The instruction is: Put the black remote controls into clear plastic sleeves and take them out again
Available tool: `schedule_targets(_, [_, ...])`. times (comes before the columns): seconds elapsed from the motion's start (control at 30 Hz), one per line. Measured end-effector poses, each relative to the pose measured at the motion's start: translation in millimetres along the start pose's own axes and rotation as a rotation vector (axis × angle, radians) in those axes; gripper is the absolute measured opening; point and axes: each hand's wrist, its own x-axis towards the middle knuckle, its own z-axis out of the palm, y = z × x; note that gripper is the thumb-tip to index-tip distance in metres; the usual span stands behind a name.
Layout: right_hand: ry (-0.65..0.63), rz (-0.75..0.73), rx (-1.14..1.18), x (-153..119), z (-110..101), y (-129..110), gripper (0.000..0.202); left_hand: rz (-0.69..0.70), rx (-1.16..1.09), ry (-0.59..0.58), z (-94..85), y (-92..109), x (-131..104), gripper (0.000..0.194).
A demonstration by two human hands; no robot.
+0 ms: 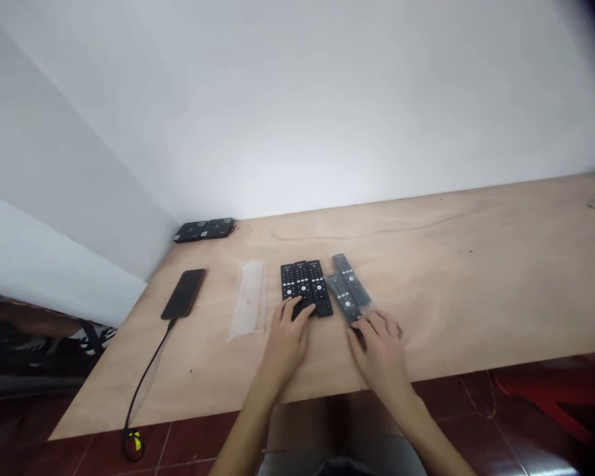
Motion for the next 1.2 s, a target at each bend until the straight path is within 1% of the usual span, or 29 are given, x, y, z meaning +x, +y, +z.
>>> schedule_targets(0.07, [-0.029,0.022,0.012,-9,-9,10,0.011,-0.009,-0.006,0.027,-2.9,3,-1,0.051])
schedule_targets(0.13, [-0.085,0.049,0.069,-20,-22,25,0.012,-0.001,-0.021,0.061,-5.9,7,-3,0.050])
schedule_targets(0.2, [-0.162,0.057,0.201,-29,-37,46,0.027,0.023,-0.050,0.100,-8.9,10,-6,0.048])
schedule_targets(0.23, [-0.201,0.056,0.281,-32,-45,57,0.029,0.039,-0.065,0.122,-10.5,12,-7,0.047])
schedule_targets(0.27, [-0.240,0.056,0.346,-35,-53,68,0.027,0.055,-0.081,0.141,-12.1,14,-9,0.045])
schedule_targets(0.33, [-0.364,0.040,0.445,-36,-70,86,0.022,0.098,-0.118,0.161,-15.6,21,-12,0.040])
schedule_targets(0.4, [-0.490,0.035,0.526,-33,-83,96,0.022,0.154,-0.163,0.118,-19.2,30,-15,0.034])
schedule_targets(0.47, [-0.578,0.030,0.585,-27,-91,95,0.022,0.199,-0.202,0.007,-22.1,40,-16,0.033])
schedule_targets(0.5, [-0.608,0.023,0.608,-23,-92,91,0.023,0.211,-0.214,-0.061,-23.0,45,-17,0.036])
schedule_targets(0.6, [-0.662,-0.019,0.657,-9,-86,67,0.024,0.226,-0.229,-0.233,-22.9,53,-20,0.055])
schedule_targets(0.67, [-0.684,-0.054,0.687,-2,-78,48,0.028,0.239,-0.225,-0.283,-21.5,50,-23,0.059])
schedule_targets(0.73, [-0.698,-0.082,0.722,5,-68,31,0.032,0.246,-0.211,-0.290,-21.1,41,-28,0.058])
schedule_targets(0.83, [-0.679,-0.102,0.766,13,-56,21,0.031,0.225,-0.194,-0.275,-25.3,22,-37,0.057])
schedule_targets(0.9, [-0.618,-0.067,0.747,17,-50,25,0.027,0.190,-0.186,-0.241,-31.2,9,-43,0.055])
schedule_targets(0.97, [-0.521,-0.003,0.681,19,-46,35,0.024,0.151,-0.179,-0.190,-37.8,-1,-49,0.052])
schedule_targets(1.0, [-0.477,0.025,0.648,19,-45,39,0.023,0.132,-0.175,-0.161,-40.9,-4,-52,0.050])
schedule_targets(1.07, [-0.434,0.062,0.615,18,-44,45,0.023,0.105,-0.165,-0.106,-45.5,-7,-56,0.050])
schedule_targets(1.13, [-0.427,0.087,0.635,15,-43,44,0.025,0.104,-0.154,-0.056,-47.3,-6,-58,0.051])
schedule_targets(1.2, [-0.419,0.119,0.682,11,-41,36,0.027,0.125,-0.147,-0.026,-46.9,-4,-58,0.053])
